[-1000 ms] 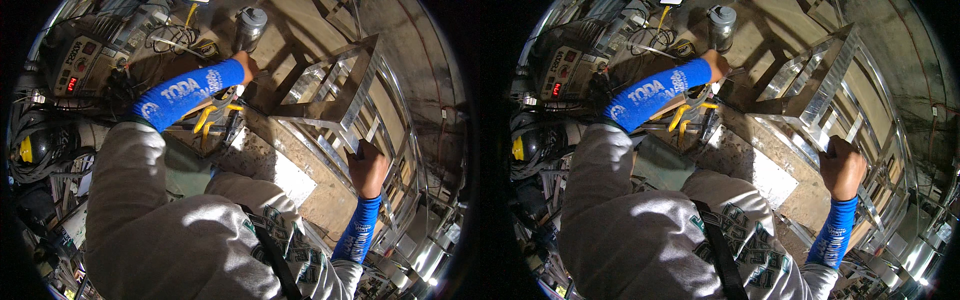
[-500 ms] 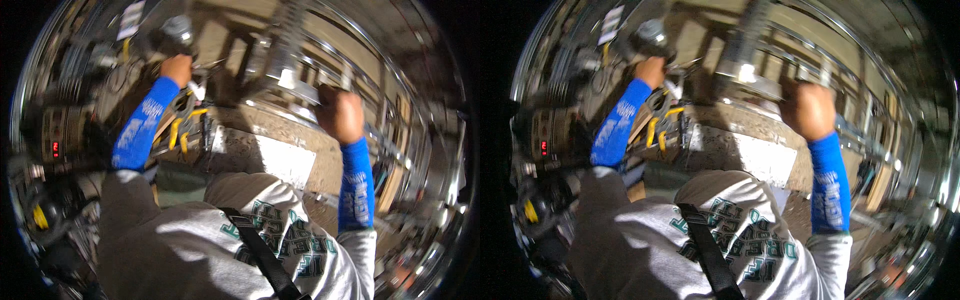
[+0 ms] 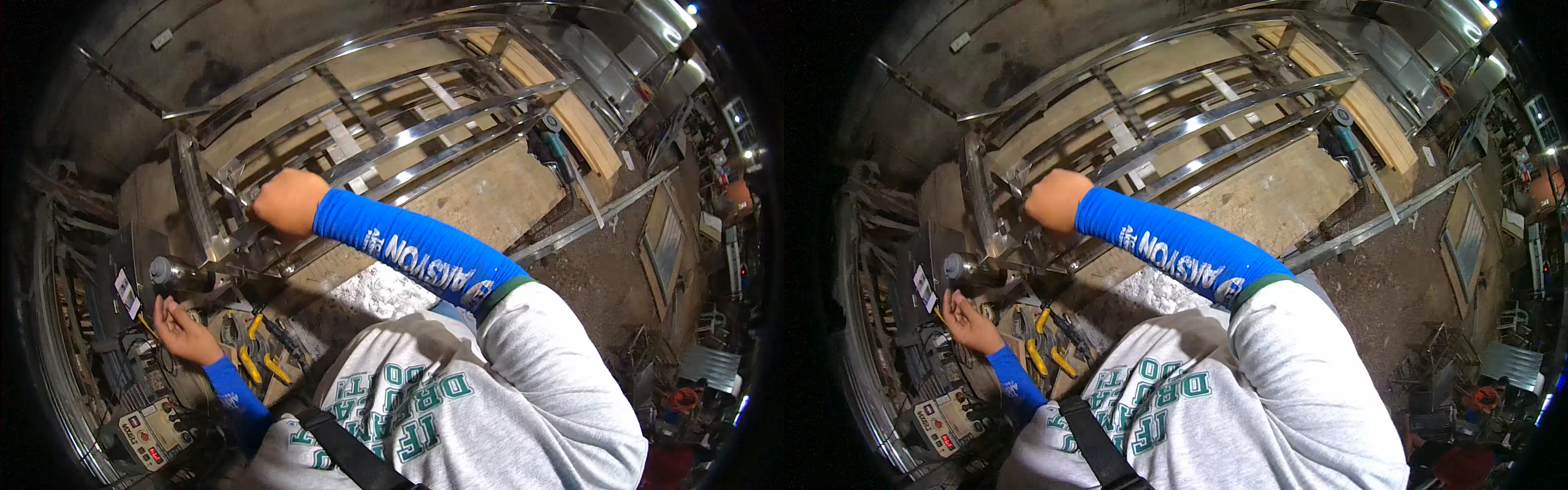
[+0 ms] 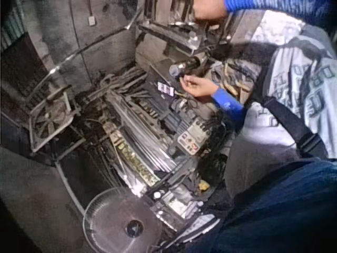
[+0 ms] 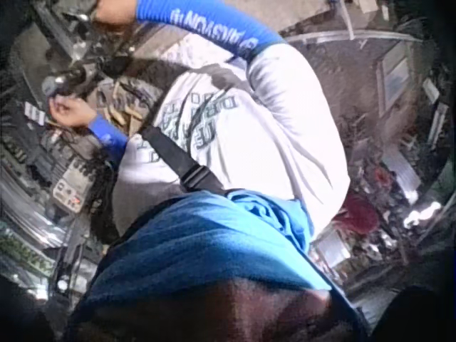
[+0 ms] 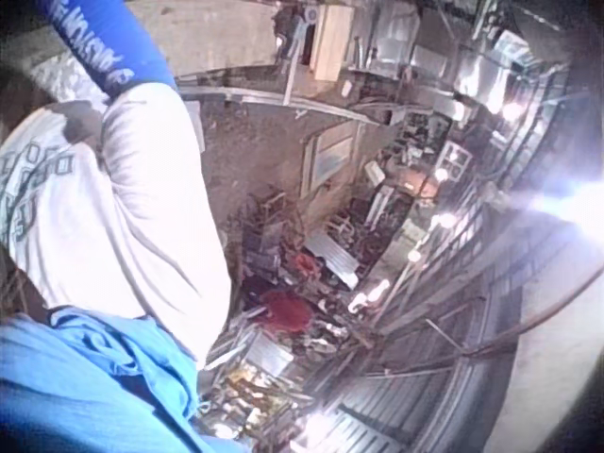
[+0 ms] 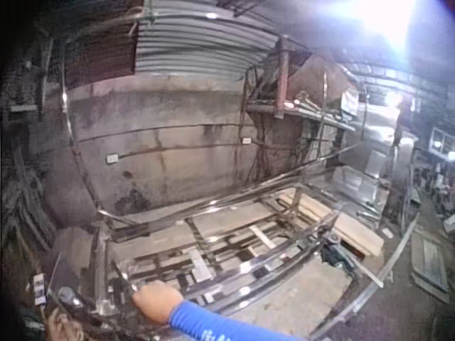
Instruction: The person assembles a metal frame structure by placing and aligning metal bars and wooden planks. They position the components on a workbench, adjust their placement, and secure them within the frame.
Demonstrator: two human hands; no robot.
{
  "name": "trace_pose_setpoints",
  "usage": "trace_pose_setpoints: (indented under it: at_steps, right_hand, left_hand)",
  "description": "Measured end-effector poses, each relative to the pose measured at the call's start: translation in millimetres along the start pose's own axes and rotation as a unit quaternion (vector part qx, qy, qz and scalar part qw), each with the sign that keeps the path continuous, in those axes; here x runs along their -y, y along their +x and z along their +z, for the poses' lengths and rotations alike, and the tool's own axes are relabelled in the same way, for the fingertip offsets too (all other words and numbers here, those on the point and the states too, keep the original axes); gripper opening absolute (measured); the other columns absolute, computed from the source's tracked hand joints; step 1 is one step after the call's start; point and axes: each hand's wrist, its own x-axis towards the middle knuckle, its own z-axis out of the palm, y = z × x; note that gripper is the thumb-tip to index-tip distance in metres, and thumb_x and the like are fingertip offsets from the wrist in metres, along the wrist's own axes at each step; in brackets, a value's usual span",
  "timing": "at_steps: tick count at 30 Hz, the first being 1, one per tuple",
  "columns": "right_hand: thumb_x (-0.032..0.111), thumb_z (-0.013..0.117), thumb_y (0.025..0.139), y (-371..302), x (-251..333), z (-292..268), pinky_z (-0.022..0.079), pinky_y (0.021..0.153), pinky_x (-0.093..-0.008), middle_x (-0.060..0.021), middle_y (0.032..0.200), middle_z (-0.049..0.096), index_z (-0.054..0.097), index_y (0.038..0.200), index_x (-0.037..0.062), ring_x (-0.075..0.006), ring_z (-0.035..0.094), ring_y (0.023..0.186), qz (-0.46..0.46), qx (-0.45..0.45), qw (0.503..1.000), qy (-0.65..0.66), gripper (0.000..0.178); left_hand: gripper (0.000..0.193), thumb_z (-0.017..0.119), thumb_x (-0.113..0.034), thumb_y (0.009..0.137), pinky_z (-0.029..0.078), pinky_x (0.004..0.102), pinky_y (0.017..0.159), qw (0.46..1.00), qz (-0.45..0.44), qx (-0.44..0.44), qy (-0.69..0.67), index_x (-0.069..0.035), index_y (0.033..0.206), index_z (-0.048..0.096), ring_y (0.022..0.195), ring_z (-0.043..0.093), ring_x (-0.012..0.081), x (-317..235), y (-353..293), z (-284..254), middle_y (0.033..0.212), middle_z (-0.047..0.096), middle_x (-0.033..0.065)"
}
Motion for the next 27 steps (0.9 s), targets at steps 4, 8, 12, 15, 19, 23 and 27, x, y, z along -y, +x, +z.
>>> trace_pose_setpoints:
  at_steps: [4, 8, 12, 15, 19, 23, 27]
  right_hand:
    - [0.021, 0.080, 0.080, -67, -11, -27, 0.050, 0.097, -0.0455, -0.0178, 0.127, 0.063, 0.069, 0.115, 0.0064, -0.0342, 0.062, 0.115, -0.074, -0.282, 0.940, 0.178, 0.039]
    - [0.013, 0.075, 0.091, -197, -97, -32, 0.053, 0.084, -0.0323, -0.0112, 0.102, 0.071, 0.071, 0.110, 0.0018, -0.0212, 0.068, 0.093, 0.204, -0.532, 0.793, 0.217, 0.023]
    - [0.015, 0.066, 0.097, -339, -248, -8, 0.052, 0.064, -0.0263, -0.0017, 0.094, 0.070, 0.072, 0.110, 0.0054, -0.0114, 0.065, 0.081, 0.423, -0.659, 0.455, 0.423, 0.017]
    - [0.027, 0.068, 0.099, -385, -324, -23, 0.051, 0.060, -0.0277, -0.0042, 0.088, 0.070, 0.071, 0.109, 0.0038, -0.0134, 0.064, 0.072, 0.457, -0.625, 0.445, 0.449, 0.026]
    - [0.040, 0.062, 0.103, -365, -402, -51, 0.053, 0.056, -0.0296, -0.0112, 0.099, 0.076, 0.065, 0.116, 0.0000, -0.0203, 0.069, 0.074, 0.437, -0.529, 0.424, 0.590, 0.042]
    - [0.041, 0.056, 0.105, -357, -445, -31, 0.050, 0.063, -0.0342, -0.0084, 0.094, 0.075, 0.064, 0.106, 0.0069, -0.0235, 0.071, 0.080, 0.434, -0.517, 0.432, 0.598, 0.035]
    - [0.037, 0.059, 0.104, -366, -467, -6, 0.054, 0.062, -0.0355, -0.0103, 0.089, 0.074, 0.069, 0.102, -0.0017, -0.0242, 0.070, 0.071, 0.409, -0.555, 0.505, 0.519, 0.040]
  left_hand:
    - [0.022, 0.056, -0.004, 0.103, 0.053, 0.0357, 0.090, 0.991, 0.121, 0.037, -0.045, 0.005, 0.122, 0.062, 0.096, 0.065, 0.0233, -105, -59, 25, 0.106, 0.069, 0.0142]
    - [0.015, 0.065, -0.003, 0.090, 0.054, 0.0427, 0.085, 0.930, 0.220, 0.293, 0.018, 0.004, 0.104, 0.069, 0.092, 0.067, 0.0359, -173, -95, 45, 0.100, 0.071, 0.0195]
    - [0.023, 0.066, -0.004, 0.090, 0.053, 0.0458, 0.091, 0.915, 0.227, 0.325, 0.076, 0.004, 0.111, 0.070, 0.099, 0.067, 0.0399, -198, -112, 94, 0.108, 0.071, 0.0204]
    - [0.039, 0.063, -0.013, 0.097, 0.043, 0.0505, 0.107, 0.898, 0.284, 0.296, 0.161, 0.004, 0.132, 0.063, 0.124, 0.057, 0.0437, -200, -96, 132, 0.130, 0.065, 0.0236]
    - [0.045, 0.051, -0.040, 0.106, 0.036, 0.0508, 0.108, 0.850, 0.281, 0.263, 0.359, 0.001, 0.122, 0.061, 0.118, 0.055, 0.0405, -175, -70, 190, 0.119, 0.063, 0.0192]
    - [0.039, 0.054, -0.043, 0.104, 0.040, 0.0479, 0.093, 0.847, 0.252, 0.286, 0.371, -0.004, 0.101, 0.060, 0.094, 0.056, 0.0361, -165, -67, 200, 0.092, 0.059, 0.0132]
    - [0.035, 0.057, -0.040, 0.103, 0.040, 0.0474, 0.093, 0.849, 0.254, 0.280, 0.369, -0.005, 0.102, 0.060, 0.092, 0.056, 0.0357, -162, -68, 198, 0.090, 0.059, 0.0126]
